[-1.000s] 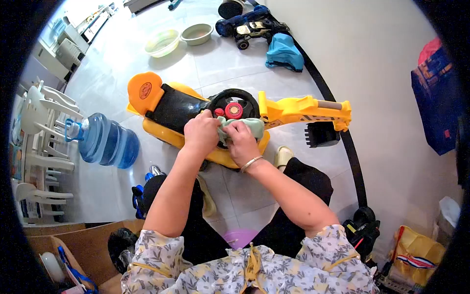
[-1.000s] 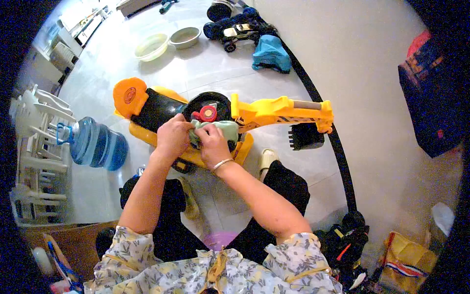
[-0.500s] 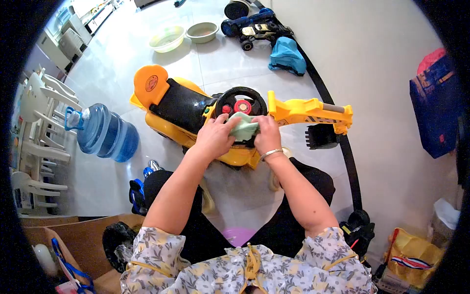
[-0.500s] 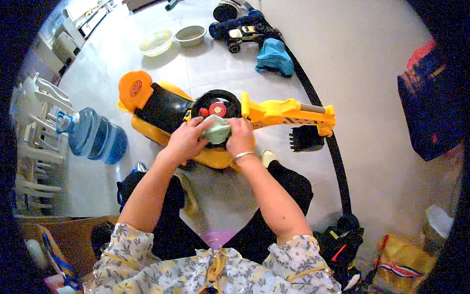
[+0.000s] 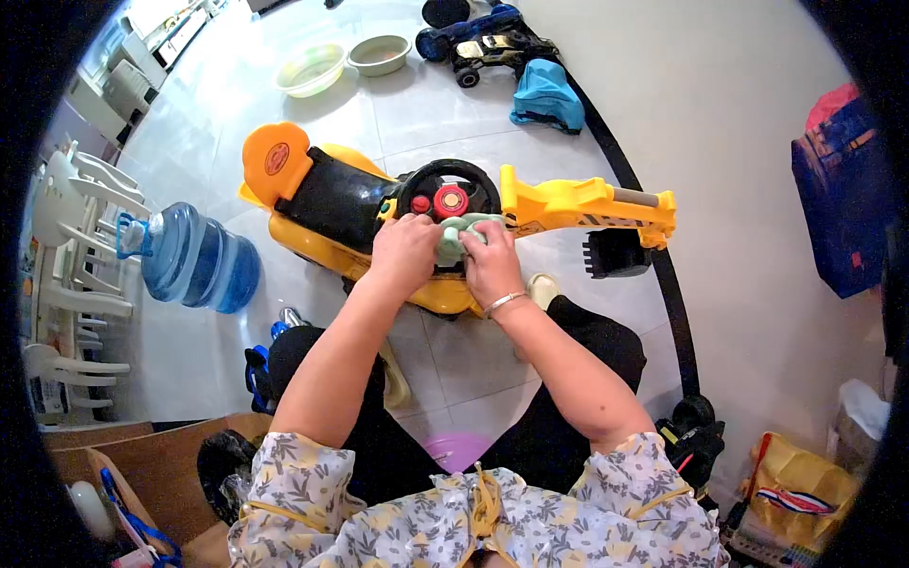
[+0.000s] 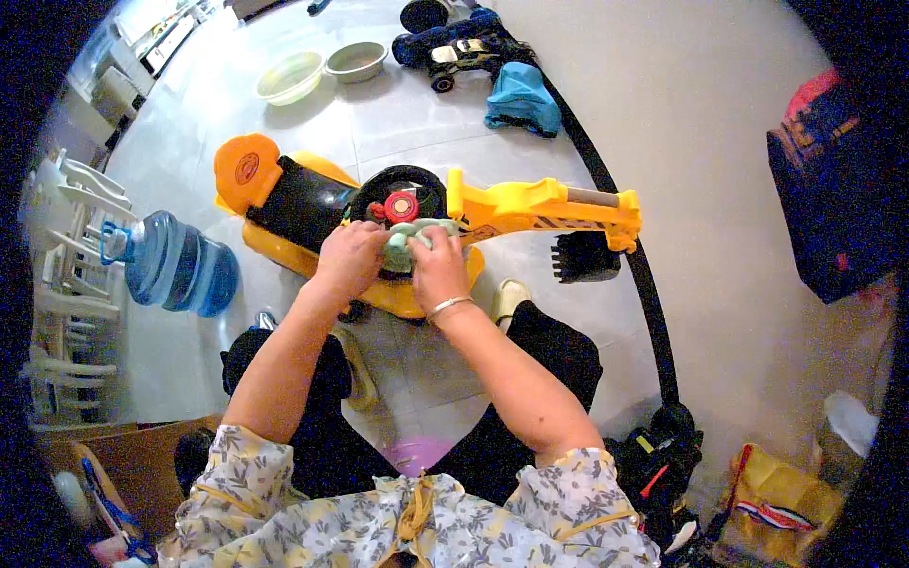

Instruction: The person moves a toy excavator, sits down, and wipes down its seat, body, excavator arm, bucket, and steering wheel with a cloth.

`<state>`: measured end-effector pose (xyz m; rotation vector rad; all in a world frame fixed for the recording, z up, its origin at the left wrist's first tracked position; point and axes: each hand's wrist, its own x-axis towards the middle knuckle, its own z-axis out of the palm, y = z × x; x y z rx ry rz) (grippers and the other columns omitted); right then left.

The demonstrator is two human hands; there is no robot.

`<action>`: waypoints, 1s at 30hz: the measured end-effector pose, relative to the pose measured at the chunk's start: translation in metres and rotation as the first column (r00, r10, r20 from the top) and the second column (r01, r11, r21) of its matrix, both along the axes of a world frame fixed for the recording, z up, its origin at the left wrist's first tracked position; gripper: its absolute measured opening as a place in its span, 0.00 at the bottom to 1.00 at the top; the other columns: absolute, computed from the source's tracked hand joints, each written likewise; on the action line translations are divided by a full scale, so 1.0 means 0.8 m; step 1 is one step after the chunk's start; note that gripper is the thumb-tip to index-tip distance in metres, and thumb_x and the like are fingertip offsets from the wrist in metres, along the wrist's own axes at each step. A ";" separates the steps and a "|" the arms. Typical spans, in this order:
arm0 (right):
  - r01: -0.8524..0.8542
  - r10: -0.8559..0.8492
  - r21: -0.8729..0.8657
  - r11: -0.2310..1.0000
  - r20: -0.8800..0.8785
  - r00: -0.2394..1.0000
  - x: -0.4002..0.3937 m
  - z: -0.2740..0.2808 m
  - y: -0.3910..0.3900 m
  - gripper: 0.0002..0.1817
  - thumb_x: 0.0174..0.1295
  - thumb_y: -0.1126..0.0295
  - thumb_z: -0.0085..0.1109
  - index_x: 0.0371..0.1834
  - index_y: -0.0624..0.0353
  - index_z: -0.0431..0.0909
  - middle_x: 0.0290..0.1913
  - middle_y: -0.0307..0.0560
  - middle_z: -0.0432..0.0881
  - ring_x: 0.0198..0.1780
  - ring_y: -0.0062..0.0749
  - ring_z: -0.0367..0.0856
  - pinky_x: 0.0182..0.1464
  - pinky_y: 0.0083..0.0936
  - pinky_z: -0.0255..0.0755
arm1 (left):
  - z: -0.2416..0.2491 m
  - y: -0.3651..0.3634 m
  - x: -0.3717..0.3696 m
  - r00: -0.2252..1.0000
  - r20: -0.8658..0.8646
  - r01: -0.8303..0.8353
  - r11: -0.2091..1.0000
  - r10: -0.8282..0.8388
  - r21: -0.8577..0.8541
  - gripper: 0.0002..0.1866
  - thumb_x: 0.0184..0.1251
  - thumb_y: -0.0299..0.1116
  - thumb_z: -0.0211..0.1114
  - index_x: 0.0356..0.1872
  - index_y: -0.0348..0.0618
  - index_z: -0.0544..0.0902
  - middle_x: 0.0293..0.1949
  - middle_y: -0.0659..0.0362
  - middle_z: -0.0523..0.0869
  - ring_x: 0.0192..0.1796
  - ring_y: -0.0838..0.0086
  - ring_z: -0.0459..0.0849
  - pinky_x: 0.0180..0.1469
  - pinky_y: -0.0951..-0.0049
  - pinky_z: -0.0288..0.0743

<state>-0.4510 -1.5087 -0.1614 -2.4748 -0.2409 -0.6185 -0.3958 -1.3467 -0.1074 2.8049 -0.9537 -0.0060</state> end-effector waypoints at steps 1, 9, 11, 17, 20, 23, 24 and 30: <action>0.001 -0.001 -0.001 1.000 0.002 1.000 -0.002 0.000 0.000 0.20 0.46 0.81 0.57 0.46 0.57 0.80 0.49 0.51 0.74 0.50 0.50 0.72 0.54 0.38 0.70 | 0.000 0.001 0.001 1.000 -0.018 -0.025 0.998 0.026 0.052 0.18 0.49 0.28 0.64 0.45 0.51 0.83 0.44 0.59 0.83 0.49 0.63 0.81 0.51 0.61 0.76; -0.195 0.195 0.030 0.980 -0.006 0.981 -0.035 -0.012 0.029 0.17 0.51 0.79 0.54 0.46 0.57 0.78 0.44 0.51 0.73 0.48 0.49 0.75 0.47 0.37 0.75 | 0.011 0.024 -0.025 0.976 -0.005 -0.220 0.975 0.220 0.014 0.09 0.55 0.28 0.62 0.38 0.50 0.79 0.38 0.54 0.80 0.42 0.58 0.83 0.41 0.59 0.78; -0.199 0.195 -0.172 0.965 -0.040 0.980 -0.044 -0.036 0.034 0.14 0.55 0.74 0.52 0.46 0.56 0.77 0.45 0.50 0.72 0.48 0.47 0.76 0.44 0.37 0.78 | -0.019 0.037 -0.022 0.960 0.009 -0.279 0.953 0.280 0.119 0.08 0.57 0.29 0.61 0.39 0.51 0.78 0.37 0.52 0.79 0.37 0.54 0.85 0.36 0.57 0.79; -0.166 0.139 -0.403 0.900 -0.095 0.986 -0.023 -0.087 0.019 0.16 0.57 0.66 0.54 0.49 0.54 0.78 0.51 0.51 0.73 0.52 0.47 0.74 0.46 0.41 0.77 | -0.069 0.047 -0.020 0.968 0.110 -0.243 0.954 0.226 0.174 0.09 0.59 0.30 0.58 0.41 0.50 0.78 0.38 0.54 0.77 0.40 0.59 0.84 0.35 0.59 0.79; -0.066 0.003 -0.338 0.939 -0.184 0.983 -0.029 -0.089 0.019 0.20 0.61 0.60 0.53 0.54 0.55 0.75 0.55 0.54 0.72 0.53 0.54 0.74 0.50 0.46 0.75 | -0.090 0.045 -0.026 0.973 0.182 -0.158 0.985 0.143 0.069 0.12 0.59 0.29 0.57 0.45 0.46 0.77 0.44 0.52 0.77 0.46 0.59 0.82 0.42 0.56 0.79; 0.044 -0.073 -0.078 0.996 -0.424 0.903 -0.018 -0.084 0.029 0.23 0.62 0.56 0.53 0.58 0.56 0.71 0.57 0.61 0.71 0.55 0.61 0.72 0.54 0.48 0.71 | -0.106 0.030 -0.029 0.966 0.033 -0.257 0.965 0.255 0.057 0.16 0.59 0.29 0.58 0.49 0.42 0.75 0.51 0.49 0.75 0.49 0.54 0.80 0.48 0.54 0.77; 0.130 -0.063 0.096 0.987 -0.515 0.855 -0.011 -0.085 0.032 0.25 0.62 0.56 0.54 0.60 0.57 0.70 0.57 0.66 0.70 0.58 0.64 0.69 0.57 0.48 0.69 | -0.107 0.021 -0.028 0.947 -0.133 -0.295 0.955 0.292 -0.005 0.19 0.59 0.30 0.59 0.52 0.40 0.73 0.53 0.48 0.74 0.51 0.51 0.79 0.50 0.54 0.77; 0.227 -0.123 0.106 0.968 -0.588 0.799 0.026 -0.068 0.032 0.24 0.62 0.58 0.53 0.59 0.58 0.70 0.58 0.65 0.73 0.57 0.59 0.73 0.58 0.44 0.69 | -0.114 -0.018 -0.048 0.906 -0.236 -0.378 0.923 0.351 -0.077 0.24 0.63 0.41 0.59 0.58 0.42 0.73 0.67 0.34 0.59 0.65 0.41 0.66 0.63 0.51 0.66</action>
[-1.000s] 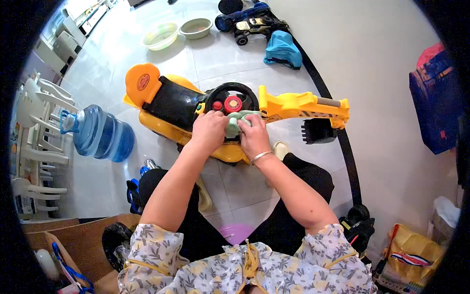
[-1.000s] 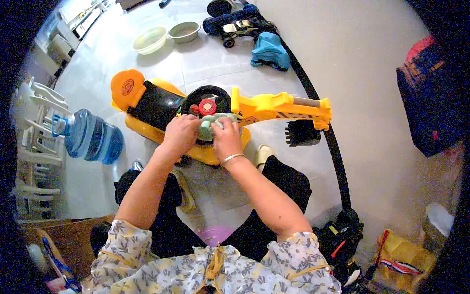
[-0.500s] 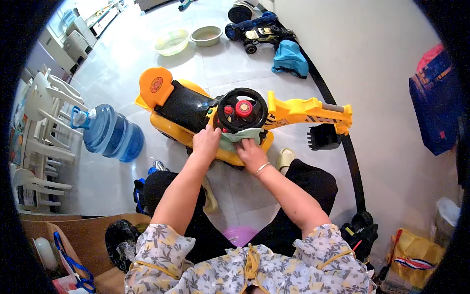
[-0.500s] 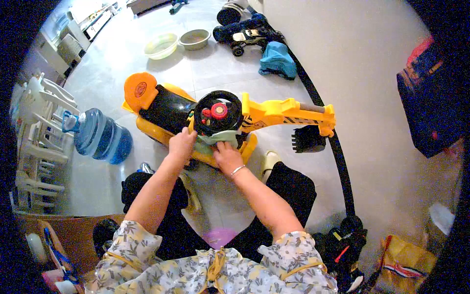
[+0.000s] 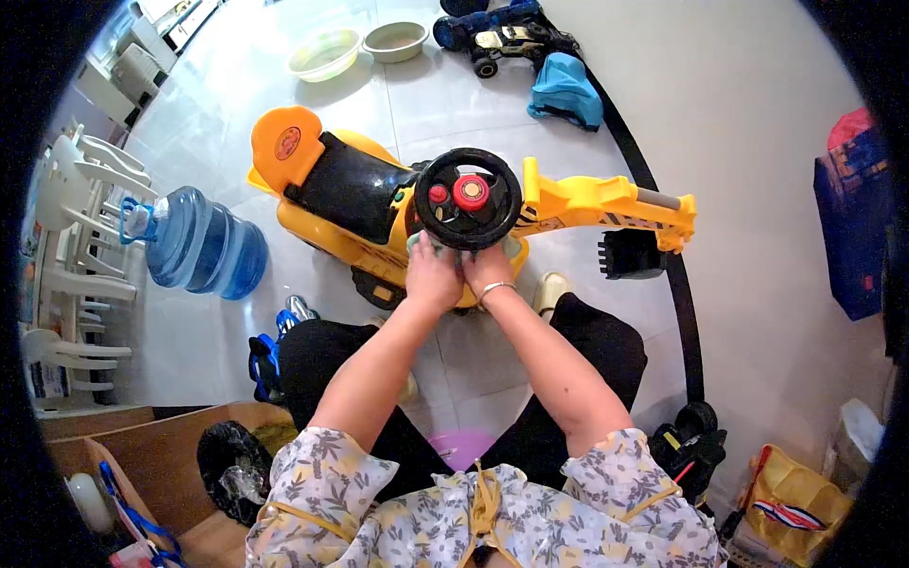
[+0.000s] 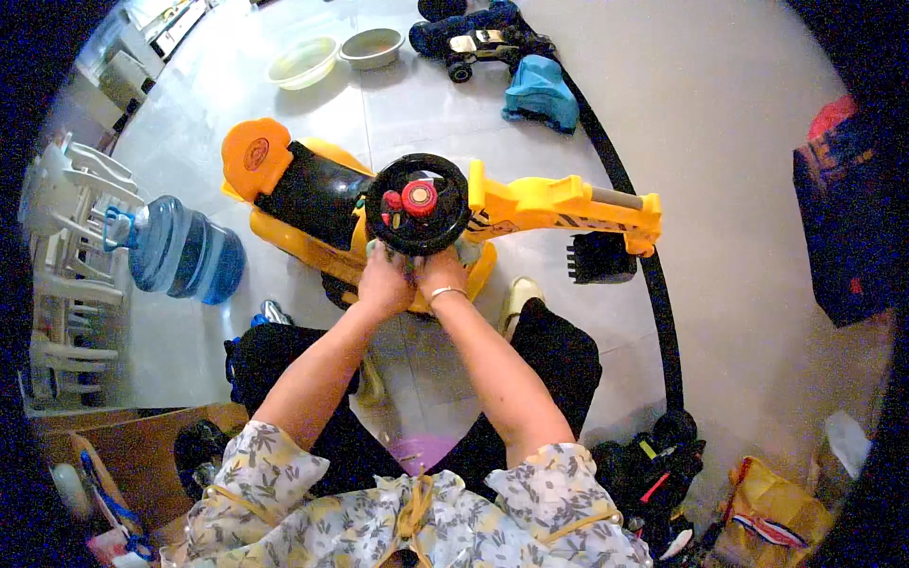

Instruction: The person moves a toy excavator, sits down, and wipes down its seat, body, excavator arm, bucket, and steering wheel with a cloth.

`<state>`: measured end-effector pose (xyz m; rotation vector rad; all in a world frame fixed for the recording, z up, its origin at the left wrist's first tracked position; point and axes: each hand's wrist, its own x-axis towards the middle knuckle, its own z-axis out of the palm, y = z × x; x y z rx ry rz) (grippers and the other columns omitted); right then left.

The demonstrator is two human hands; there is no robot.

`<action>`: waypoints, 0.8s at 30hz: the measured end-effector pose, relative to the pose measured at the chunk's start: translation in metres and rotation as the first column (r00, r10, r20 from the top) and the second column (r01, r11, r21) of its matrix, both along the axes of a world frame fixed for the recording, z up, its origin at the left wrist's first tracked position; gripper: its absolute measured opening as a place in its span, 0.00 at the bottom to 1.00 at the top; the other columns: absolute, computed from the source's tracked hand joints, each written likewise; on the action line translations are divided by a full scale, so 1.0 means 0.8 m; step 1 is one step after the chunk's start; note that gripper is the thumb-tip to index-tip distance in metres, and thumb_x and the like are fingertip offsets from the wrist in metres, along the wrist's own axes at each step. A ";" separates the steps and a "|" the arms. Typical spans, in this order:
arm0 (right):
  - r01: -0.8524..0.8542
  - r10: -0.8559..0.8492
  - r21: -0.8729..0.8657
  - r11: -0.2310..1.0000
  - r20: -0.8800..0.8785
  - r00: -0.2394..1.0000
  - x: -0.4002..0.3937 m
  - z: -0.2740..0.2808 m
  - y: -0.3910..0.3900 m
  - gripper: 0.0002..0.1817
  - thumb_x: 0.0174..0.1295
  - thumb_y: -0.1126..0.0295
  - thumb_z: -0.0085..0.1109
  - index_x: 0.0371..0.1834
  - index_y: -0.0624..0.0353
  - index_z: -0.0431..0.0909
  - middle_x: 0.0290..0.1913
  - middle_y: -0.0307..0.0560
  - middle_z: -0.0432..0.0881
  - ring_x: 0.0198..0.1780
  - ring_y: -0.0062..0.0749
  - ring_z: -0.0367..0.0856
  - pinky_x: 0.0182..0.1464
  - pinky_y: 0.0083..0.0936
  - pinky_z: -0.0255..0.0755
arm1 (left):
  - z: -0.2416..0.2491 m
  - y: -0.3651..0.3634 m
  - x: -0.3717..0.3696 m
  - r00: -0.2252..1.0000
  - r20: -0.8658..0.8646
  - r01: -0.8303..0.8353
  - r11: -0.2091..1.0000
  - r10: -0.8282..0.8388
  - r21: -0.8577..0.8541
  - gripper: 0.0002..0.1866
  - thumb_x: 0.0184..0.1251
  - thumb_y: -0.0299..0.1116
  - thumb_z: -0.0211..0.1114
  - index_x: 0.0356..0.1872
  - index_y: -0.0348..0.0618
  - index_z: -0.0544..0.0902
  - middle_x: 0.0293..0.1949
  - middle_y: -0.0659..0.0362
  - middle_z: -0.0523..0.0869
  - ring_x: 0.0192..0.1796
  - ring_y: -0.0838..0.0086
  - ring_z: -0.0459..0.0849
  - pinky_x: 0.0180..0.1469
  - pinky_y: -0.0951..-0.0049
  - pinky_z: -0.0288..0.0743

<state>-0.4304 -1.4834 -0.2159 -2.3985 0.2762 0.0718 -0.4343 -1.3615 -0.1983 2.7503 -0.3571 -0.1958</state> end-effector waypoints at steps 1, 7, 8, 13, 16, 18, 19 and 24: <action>0.001 -0.001 0.004 1.000 -0.005 1.000 0.000 0.000 0.004 0.24 0.62 0.58 0.53 0.59 0.58 0.70 0.58 0.65 0.73 0.57 0.59 0.73 0.58 0.44 0.69 | 0.000 -0.010 -0.008 0.994 -0.012 -0.106 0.989 0.105 -0.104 0.21 0.65 0.42 0.57 0.56 0.45 0.76 0.68 0.33 0.56 0.66 0.39 0.64 0.64 0.50 0.65; 0.119 -0.103 0.079 0.990 -0.185 0.977 0.014 0.003 0.002 0.20 0.62 0.58 0.52 0.53 0.58 0.76 0.53 0.62 0.78 0.54 0.59 0.76 0.56 0.45 0.71 | -0.036 -0.026 -0.001 0.970 0.079 -0.214 0.961 0.230 -0.177 0.15 0.69 0.44 0.54 0.52 0.54 0.79 0.68 0.33 0.54 0.67 0.37 0.58 0.60 0.47 0.69; 0.109 -0.100 0.048 0.993 -0.172 0.980 0.013 0.003 0.002 0.19 0.63 0.60 0.50 0.52 0.58 0.77 0.51 0.62 0.79 0.52 0.59 0.77 0.54 0.46 0.72 | -0.036 -0.024 0.002 0.970 0.085 -0.211 0.964 0.226 -0.163 0.15 0.69 0.43 0.54 0.51 0.51 0.79 0.65 0.34 0.59 0.63 0.39 0.64 0.56 0.49 0.73; 0.139 -0.127 0.066 0.988 -0.163 0.978 0.007 0.002 0.005 0.19 0.65 0.59 0.48 0.53 0.57 0.76 0.53 0.61 0.78 0.54 0.57 0.76 0.56 0.45 0.70 | -0.029 -0.020 0.018 0.937 -0.122 -0.346 0.921 0.329 -0.177 0.15 0.68 0.39 0.53 0.45 0.41 0.79 0.54 0.41 0.72 0.49 0.48 0.79 0.42 0.55 0.81; 0.113 -0.113 0.017 0.993 0.023 0.993 -0.003 -0.016 0.013 0.18 0.65 0.61 0.49 0.54 0.59 0.74 0.54 0.63 0.75 0.55 0.59 0.73 0.56 0.45 0.69 | -0.031 -0.016 0.015 0.970 0.077 -0.233 0.973 0.232 -0.005 0.14 0.69 0.38 0.52 0.39 0.37 0.79 0.48 0.45 0.77 0.42 0.54 0.83 0.41 0.59 0.81; 0.249 -0.240 0.057 0.967 -0.134 0.961 -0.015 -0.009 0.021 0.17 0.65 0.63 0.51 0.51 0.63 0.73 0.52 0.66 0.73 0.54 0.61 0.72 0.55 0.45 0.68 | 0.006 -0.015 0.004 0.998 0.038 0.053 0.996 -0.056 0.076 0.16 0.67 0.39 0.53 0.44 0.34 0.76 0.39 0.42 0.81 0.43 0.45 0.82 0.43 0.52 0.79; 0.255 -0.246 0.060 0.965 -0.134 0.960 -0.019 -0.018 0.023 0.17 0.65 0.63 0.51 0.51 0.63 0.73 0.52 0.66 0.73 0.54 0.61 0.72 0.55 0.45 0.68 | -0.006 -0.016 0.001 0.997 0.039 0.059 0.995 -0.062 0.079 0.16 0.67 0.39 0.53 0.44 0.34 0.76 0.39 0.42 0.81 0.43 0.45 0.82 0.43 0.52 0.79; 0.269 -0.261 0.050 0.962 -0.119 0.958 -0.032 -0.044 0.019 0.17 0.66 0.65 0.47 0.53 0.63 0.72 0.52 0.62 0.73 0.55 0.58 0.72 0.56 0.48 0.68 | -0.037 -0.020 -0.015 0.939 0.258 0.174 0.961 -0.228 0.217 0.17 0.70 0.43 0.52 0.35 0.38 0.80 0.35 0.52 0.82 0.35 0.60 0.84 0.34 0.64 0.81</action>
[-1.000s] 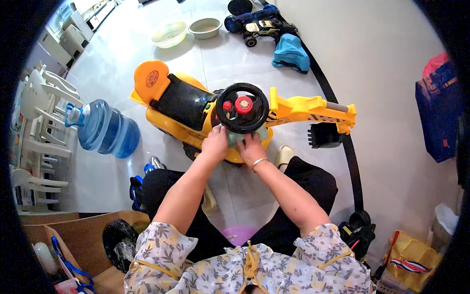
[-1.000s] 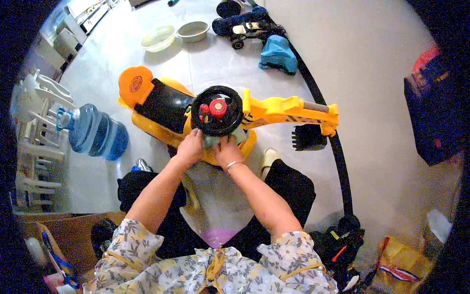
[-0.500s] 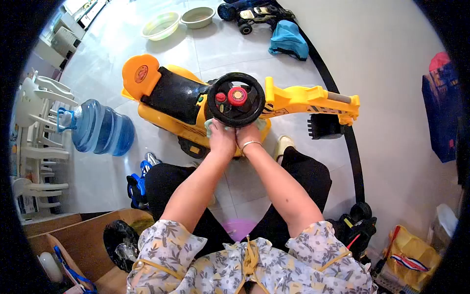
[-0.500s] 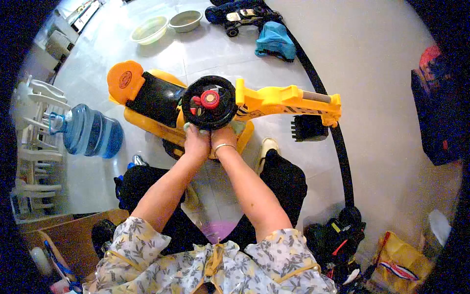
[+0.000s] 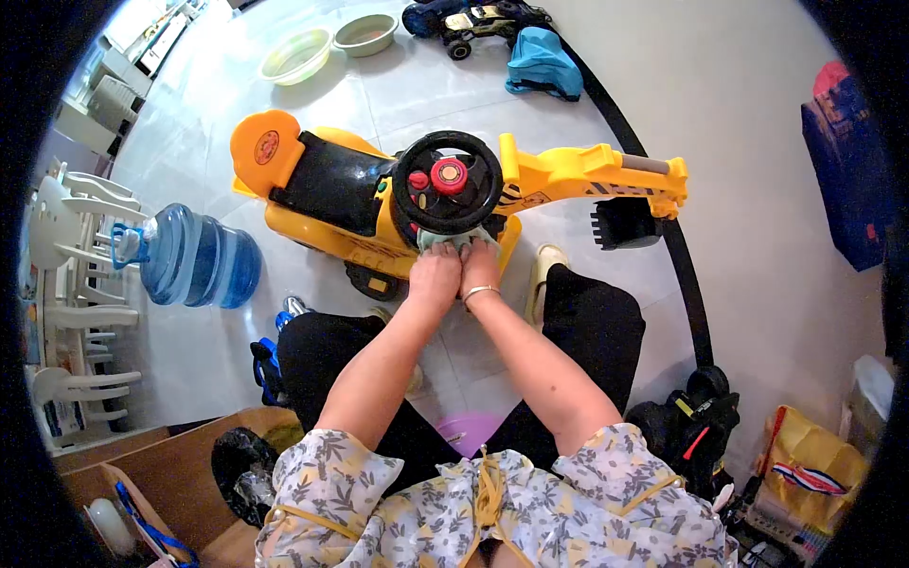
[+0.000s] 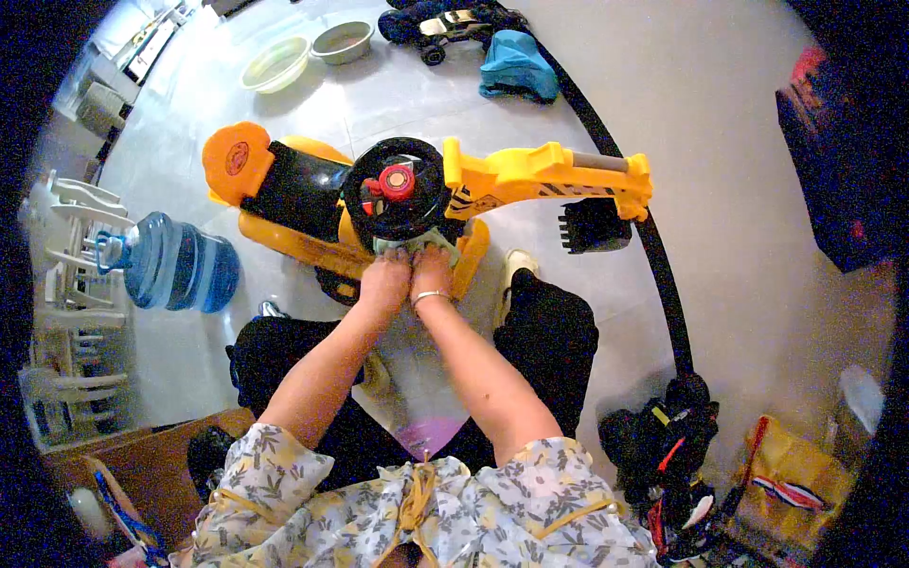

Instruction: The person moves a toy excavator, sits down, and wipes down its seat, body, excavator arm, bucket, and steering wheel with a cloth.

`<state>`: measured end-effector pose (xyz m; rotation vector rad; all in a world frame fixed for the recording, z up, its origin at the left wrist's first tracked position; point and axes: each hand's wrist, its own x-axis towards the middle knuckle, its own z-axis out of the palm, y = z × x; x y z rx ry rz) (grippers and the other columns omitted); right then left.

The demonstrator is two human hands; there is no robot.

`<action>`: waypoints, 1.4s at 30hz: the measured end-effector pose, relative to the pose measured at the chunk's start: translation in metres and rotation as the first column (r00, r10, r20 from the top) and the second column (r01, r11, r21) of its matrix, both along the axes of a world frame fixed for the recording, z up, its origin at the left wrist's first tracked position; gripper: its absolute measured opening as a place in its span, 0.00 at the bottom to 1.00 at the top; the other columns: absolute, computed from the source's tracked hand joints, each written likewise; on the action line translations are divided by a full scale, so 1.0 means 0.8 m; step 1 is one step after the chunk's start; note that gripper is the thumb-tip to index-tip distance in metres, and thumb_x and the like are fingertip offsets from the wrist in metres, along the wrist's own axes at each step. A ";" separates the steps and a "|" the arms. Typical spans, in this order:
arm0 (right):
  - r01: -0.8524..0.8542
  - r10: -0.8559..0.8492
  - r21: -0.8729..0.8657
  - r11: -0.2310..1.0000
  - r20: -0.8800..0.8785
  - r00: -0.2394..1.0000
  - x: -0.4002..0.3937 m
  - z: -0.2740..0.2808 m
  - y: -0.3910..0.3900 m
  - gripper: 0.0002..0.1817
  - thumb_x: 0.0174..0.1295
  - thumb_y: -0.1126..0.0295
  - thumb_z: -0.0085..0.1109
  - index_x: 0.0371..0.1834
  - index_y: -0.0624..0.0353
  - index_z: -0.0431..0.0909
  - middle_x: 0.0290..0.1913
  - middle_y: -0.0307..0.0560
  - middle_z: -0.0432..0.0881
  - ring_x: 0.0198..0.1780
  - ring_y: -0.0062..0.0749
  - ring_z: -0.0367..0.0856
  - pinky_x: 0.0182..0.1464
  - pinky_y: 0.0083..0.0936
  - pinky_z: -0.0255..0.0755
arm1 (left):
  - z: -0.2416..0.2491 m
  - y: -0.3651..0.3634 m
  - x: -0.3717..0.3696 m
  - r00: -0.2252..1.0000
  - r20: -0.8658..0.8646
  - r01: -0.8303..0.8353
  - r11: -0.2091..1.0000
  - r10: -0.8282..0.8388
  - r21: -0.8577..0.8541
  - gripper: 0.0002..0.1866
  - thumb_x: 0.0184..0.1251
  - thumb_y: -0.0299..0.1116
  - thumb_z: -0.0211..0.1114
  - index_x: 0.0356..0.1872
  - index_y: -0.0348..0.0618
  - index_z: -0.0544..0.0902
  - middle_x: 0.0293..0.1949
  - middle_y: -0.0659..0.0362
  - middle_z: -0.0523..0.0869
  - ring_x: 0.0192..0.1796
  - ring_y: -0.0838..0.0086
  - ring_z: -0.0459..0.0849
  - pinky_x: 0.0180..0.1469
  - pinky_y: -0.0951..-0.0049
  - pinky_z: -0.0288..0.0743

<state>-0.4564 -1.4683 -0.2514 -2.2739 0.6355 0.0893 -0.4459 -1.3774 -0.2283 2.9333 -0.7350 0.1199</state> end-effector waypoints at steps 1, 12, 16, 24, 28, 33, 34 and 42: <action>0.001 -0.001 -0.003 1.000 0.001 1.000 -0.002 -0.002 -0.002 0.17 0.66 0.65 0.47 0.53 0.63 0.72 0.52 0.62 0.73 0.55 0.58 0.72 0.56 0.48 0.68 | 0.000 -0.002 -0.003 1.000 0.001 0.001 1.000 -0.001 -0.003 0.17 0.70 0.43 0.52 0.35 0.38 0.80 0.35 0.52 0.82 0.35 0.60 0.84 0.34 0.64 0.81; -0.074 0.097 -0.253 0.965 0.077 0.992 0.019 -0.037 -0.022 0.21 0.66 0.66 0.43 0.60 0.61 0.70 0.64 0.54 0.68 0.61 0.50 0.68 0.64 0.39 0.64 | 0.005 -0.003 -0.007 0.985 0.127 0.120 0.993 -0.120 0.009 0.20 0.59 0.32 0.55 0.52 0.37 0.75 0.37 0.55 0.79 0.41 0.63 0.81 0.37 0.66 0.76; -0.155 0.174 -0.324 0.933 0.032 0.984 0.019 -0.057 -0.032 0.22 0.67 0.64 0.43 0.61 0.60 0.69 0.64 0.54 0.68 0.61 0.52 0.68 0.64 0.39 0.64 | 0.007 -0.015 -0.006 0.993 0.070 0.088 0.996 -0.090 0.032 0.20 0.58 0.32 0.55 0.52 0.38 0.75 0.38 0.55 0.79 0.41 0.63 0.80 0.38 0.65 0.76; -0.252 0.216 -0.287 0.924 -0.152 0.964 0.025 -0.031 -0.048 0.17 0.65 0.66 0.45 0.50 0.60 0.79 0.54 0.55 0.77 0.57 0.51 0.72 0.61 0.41 0.67 | 0.013 -0.019 0.001 0.980 0.137 0.145 0.989 -0.143 -0.004 0.21 0.58 0.32 0.54 0.53 0.36 0.75 0.46 0.49 0.80 0.50 0.57 0.78 0.48 0.57 0.75; -0.059 0.062 -0.273 0.960 0.002 0.998 0.021 -0.049 -0.051 0.16 0.64 0.67 0.45 0.45 0.63 0.81 0.54 0.57 0.78 0.57 0.51 0.73 0.59 0.41 0.68 | -0.007 -0.026 0.002 0.970 0.179 0.163 0.986 -0.163 0.016 0.23 0.57 0.32 0.55 0.54 0.31 0.74 0.51 0.48 0.78 0.56 0.57 0.76 0.58 0.59 0.70; 0.201 -0.178 -0.032 0.979 0.345 0.922 0.023 -0.047 -0.063 0.16 0.65 0.66 0.45 0.47 0.63 0.79 0.58 0.59 0.75 0.57 0.55 0.73 0.58 0.44 0.68 | 0.003 -0.029 0.003 0.956 0.171 0.236 0.971 -0.240 0.049 0.26 0.58 0.33 0.55 0.59 0.34 0.72 0.55 0.47 0.76 0.58 0.57 0.75 0.64 0.57 0.66; 0.140 -0.080 -0.189 0.972 0.294 0.952 0.022 -0.058 -0.069 0.16 0.65 0.66 0.45 0.48 0.63 0.78 0.57 0.59 0.74 0.57 0.56 0.73 0.58 0.44 0.69 | 0.002 -0.040 0.005 0.958 0.157 0.232 0.971 -0.239 0.059 0.26 0.58 0.33 0.55 0.59 0.34 0.72 0.55 0.47 0.76 0.58 0.57 0.75 0.64 0.57 0.66; 0.007 0.010 -0.175 0.985 0.096 0.995 0.021 -0.048 -0.055 0.19 0.54 0.71 0.54 0.50 0.66 0.75 0.54 0.66 0.72 0.54 0.60 0.72 0.58 0.40 0.69 | 0.004 -0.013 0.010 0.954 0.200 0.214 0.974 -0.225 0.075 0.26 0.59 0.31 0.54 0.61 0.40 0.70 0.52 0.47 0.76 0.56 0.54 0.75 0.64 0.57 0.66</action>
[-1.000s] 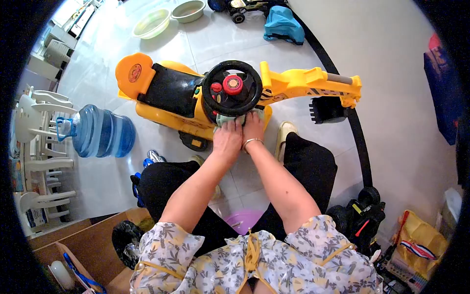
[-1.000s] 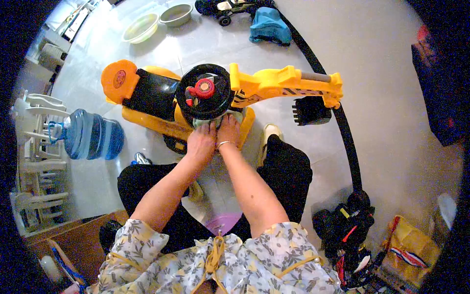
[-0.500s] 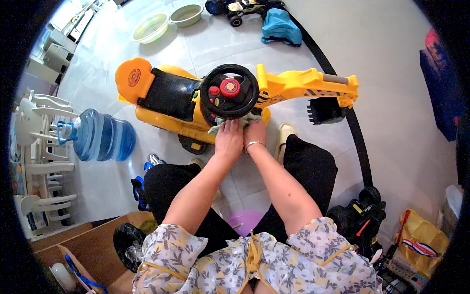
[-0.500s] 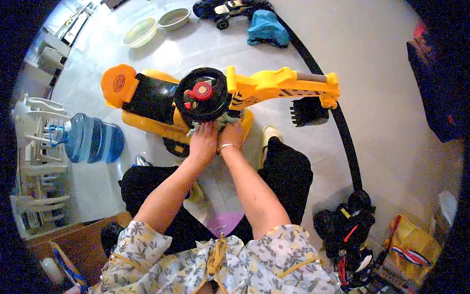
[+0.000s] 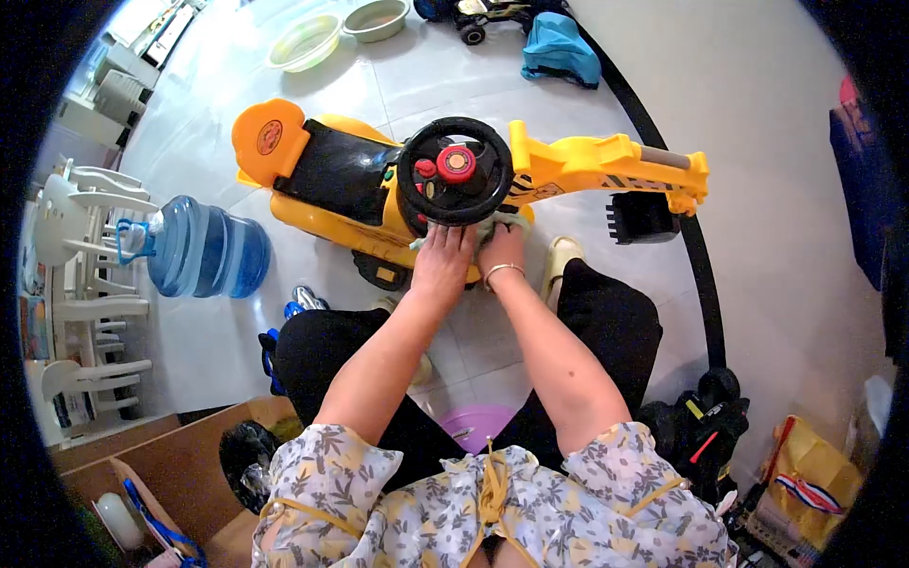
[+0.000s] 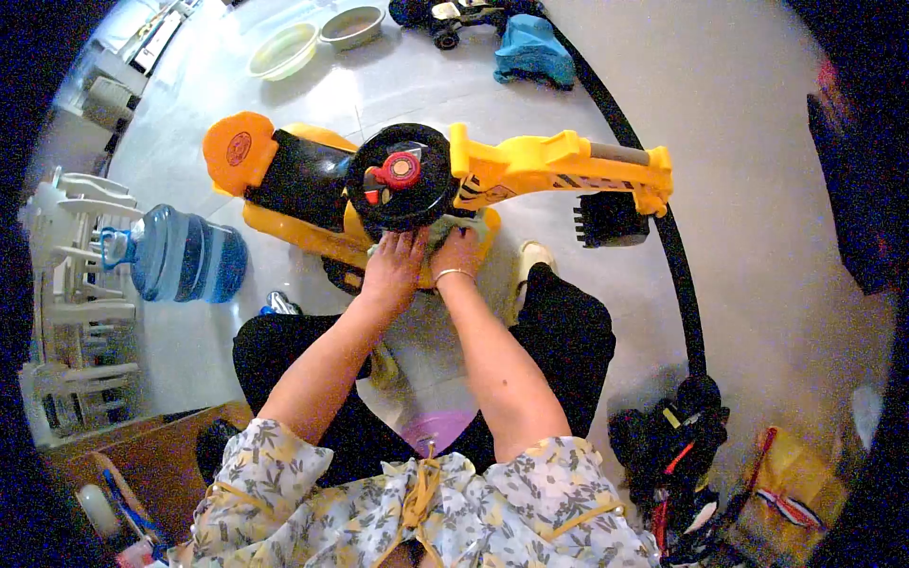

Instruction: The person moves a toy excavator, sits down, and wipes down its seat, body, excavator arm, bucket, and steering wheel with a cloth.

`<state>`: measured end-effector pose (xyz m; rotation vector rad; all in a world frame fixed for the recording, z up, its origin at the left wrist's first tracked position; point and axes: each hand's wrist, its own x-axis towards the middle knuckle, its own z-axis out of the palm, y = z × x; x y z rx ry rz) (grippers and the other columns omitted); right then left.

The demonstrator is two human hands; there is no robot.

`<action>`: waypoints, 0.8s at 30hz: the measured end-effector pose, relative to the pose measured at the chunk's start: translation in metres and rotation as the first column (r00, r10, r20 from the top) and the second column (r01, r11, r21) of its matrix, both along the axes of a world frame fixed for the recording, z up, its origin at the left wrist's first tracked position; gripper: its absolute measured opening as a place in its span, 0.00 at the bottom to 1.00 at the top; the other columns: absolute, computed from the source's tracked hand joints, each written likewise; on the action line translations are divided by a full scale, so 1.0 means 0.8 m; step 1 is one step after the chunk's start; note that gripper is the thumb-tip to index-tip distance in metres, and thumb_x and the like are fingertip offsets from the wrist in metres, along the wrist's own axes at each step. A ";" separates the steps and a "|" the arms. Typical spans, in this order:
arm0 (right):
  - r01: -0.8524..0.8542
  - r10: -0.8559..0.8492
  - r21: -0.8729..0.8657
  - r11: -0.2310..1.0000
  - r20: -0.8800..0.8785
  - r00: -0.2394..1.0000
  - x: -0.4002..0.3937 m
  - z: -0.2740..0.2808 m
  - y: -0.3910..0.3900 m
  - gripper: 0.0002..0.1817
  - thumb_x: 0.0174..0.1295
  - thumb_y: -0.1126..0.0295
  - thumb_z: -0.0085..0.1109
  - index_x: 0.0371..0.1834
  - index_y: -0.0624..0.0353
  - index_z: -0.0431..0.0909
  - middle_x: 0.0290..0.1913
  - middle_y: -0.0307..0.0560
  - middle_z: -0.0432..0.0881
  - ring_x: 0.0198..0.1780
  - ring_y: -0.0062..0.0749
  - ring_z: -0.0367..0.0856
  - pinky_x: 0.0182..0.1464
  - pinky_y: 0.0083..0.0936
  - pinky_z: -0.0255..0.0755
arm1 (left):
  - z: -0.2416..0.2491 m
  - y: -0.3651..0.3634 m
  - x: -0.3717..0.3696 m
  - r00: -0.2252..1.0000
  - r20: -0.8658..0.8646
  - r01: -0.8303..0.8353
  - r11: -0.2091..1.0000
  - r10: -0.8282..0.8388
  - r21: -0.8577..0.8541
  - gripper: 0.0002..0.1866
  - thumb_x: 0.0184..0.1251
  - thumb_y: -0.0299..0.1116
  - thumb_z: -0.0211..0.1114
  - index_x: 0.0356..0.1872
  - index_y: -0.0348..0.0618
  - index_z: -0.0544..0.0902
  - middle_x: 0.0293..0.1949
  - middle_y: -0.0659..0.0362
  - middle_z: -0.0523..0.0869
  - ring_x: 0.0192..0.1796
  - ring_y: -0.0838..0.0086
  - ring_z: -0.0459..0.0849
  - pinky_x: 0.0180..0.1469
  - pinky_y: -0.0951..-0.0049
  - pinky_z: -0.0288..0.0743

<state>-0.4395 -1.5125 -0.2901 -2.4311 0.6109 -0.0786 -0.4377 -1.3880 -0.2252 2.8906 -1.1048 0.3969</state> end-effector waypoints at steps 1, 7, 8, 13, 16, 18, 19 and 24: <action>-0.020 0.023 0.036 0.999 -0.064 0.998 -0.001 0.016 -0.001 0.17 0.54 0.71 0.55 0.47 0.67 0.77 0.54 0.66 0.73 0.54 0.59 0.72 0.59 0.40 0.68 | 0.000 0.005 0.001 1.000 0.006 -0.011 1.000 0.011 -0.006 0.26 0.59 0.31 0.54 0.61 0.40 0.70 0.52 0.47 0.76 0.56 0.54 0.75 0.64 0.57 0.66; -0.146 0.171 0.160 0.976 -0.155 0.973 0.000 0.054 0.025 0.14 0.51 0.70 0.56 0.39 0.68 0.80 0.54 0.64 0.76 0.57 0.57 0.72 0.61 0.39 0.67 | -0.009 0.046 0.000 0.989 -0.060 -0.130 0.984 0.138 0.124 0.28 0.63 0.33 0.52 0.66 0.39 0.65 0.63 0.49 0.70 0.68 0.56 0.66 0.67 0.58 0.62; -0.123 0.128 0.140 0.983 -0.031 0.991 -0.006 0.041 0.032 0.16 0.51 0.70 0.56 0.42 0.68 0.79 0.54 0.63 0.76 0.58 0.56 0.72 0.61 0.39 0.66 | -0.017 0.051 0.002 0.988 -0.058 -0.129 0.978 0.140 0.165 0.28 0.65 0.34 0.51 0.67 0.40 0.64 0.64 0.50 0.68 0.69 0.59 0.65 0.66 0.56 0.63; -0.020 0.015 0.037 0.999 0.139 0.990 -0.011 0.041 0.072 0.30 0.48 0.69 0.61 0.56 0.69 0.68 0.48 0.70 0.75 0.54 0.63 0.68 0.59 0.45 0.64 | -0.004 0.061 -0.001 0.986 -0.073 -0.135 0.977 0.148 0.167 0.27 0.66 0.35 0.51 0.67 0.41 0.64 0.66 0.52 0.68 0.69 0.61 0.64 0.65 0.54 0.62; -0.056 0.034 0.104 0.993 0.202 0.979 -0.007 0.035 0.068 0.32 0.49 0.66 0.64 0.58 0.67 0.67 0.49 0.69 0.75 0.53 0.64 0.69 0.59 0.45 0.64 | -0.006 0.062 -0.002 0.979 -0.106 -0.161 0.978 0.176 0.133 0.27 0.66 0.35 0.51 0.67 0.41 0.64 0.66 0.52 0.68 0.69 0.61 0.64 0.65 0.55 0.63; -0.032 0.014 0.084 0.996 0.208 0.978 -0.007 0.017 0.067 0.32 0.49 0.65 0.64 0.58 0.66 0.67 0.50 0.68 0.75 0.54 0.63 0.70 0.59 0.45 0.64 | -0.014 0.062 -0.003 0.979 -0.101 -0.168 0.980 0.179 0.104 0.29 0.64 0.35 0.53 0.67 0.40 0.63 0.66 0.52 0.68 0.70 0.61 0.64 0.65 0.55 0.63; -0.006 -0.008 0.066 0.998 0.213 0.977 -0.006 0.008 0.066 0.33 0.50 0.65 0.65 0.59 0.65 0.67 0.52 0.67 0.75 0.55 0.62 0.70 0.60 0.45 0.64 | -0.018 0.062 -0.003 0.979 -0.097 -0.173 0.982 0.180 0.077 0.31 0.63 0.35 0.56 0.67 0.39 0.63 0.66 0.51 0.68 0.70 0.60 0.64 0.66 0.56 0.63; -0.058 0.040 0.069 0.996 0.247 0.968 -0.004 0.008 0.054 0.31 0.52 0.63 0.66 0.59 0.64 0.69 0.56 0.65 0.75 0.58 0.59 0.72 0.59 0.43 0.66 | -0.005 0.057 -0.003 0.969 -0.156 -0.176 0.980 0.190 0.096 0.39 0.55 0.34 0.64 0.68 0.35 0.60 0.68 0.47 0.65 0.71 0.58 0.62 0.68 0.57 0.61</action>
